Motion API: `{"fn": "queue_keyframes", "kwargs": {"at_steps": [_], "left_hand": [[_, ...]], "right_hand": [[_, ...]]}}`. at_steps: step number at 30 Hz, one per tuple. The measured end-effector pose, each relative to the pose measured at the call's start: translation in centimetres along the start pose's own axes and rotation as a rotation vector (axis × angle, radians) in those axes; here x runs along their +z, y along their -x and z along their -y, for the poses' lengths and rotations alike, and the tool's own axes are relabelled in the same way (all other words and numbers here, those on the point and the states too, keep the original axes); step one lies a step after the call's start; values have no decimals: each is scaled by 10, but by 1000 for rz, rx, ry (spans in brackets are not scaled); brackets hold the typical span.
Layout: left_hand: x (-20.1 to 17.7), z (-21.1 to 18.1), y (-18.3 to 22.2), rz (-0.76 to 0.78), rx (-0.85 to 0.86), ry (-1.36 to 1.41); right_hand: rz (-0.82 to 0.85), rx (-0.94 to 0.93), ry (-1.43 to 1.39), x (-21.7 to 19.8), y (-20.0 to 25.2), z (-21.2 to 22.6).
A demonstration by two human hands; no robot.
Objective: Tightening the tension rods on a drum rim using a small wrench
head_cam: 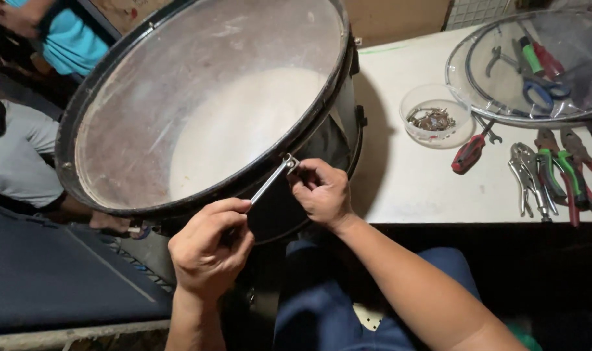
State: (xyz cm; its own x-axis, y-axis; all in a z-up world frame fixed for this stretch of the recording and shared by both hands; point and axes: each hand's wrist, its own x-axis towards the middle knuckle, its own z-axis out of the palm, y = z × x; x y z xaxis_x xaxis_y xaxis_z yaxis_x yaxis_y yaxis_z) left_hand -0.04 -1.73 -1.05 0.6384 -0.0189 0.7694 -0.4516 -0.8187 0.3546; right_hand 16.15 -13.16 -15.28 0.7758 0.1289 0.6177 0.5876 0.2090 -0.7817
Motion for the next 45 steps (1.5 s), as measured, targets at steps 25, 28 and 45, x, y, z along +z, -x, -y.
{"fn": "queue_keyframes", "kwargs": {"at_steps": [25,28,45], "left_hand": [[-18,-6,-19,294,422,-514],[-17,-1,-20,282,422,-565],[155,1,-80,195,709,-628]], "right_hand": [[46,-30,-19,-6,-5,4],[60,-47,-29,-7,-8,7],[69,57,-7,-8,-7,25]]}}
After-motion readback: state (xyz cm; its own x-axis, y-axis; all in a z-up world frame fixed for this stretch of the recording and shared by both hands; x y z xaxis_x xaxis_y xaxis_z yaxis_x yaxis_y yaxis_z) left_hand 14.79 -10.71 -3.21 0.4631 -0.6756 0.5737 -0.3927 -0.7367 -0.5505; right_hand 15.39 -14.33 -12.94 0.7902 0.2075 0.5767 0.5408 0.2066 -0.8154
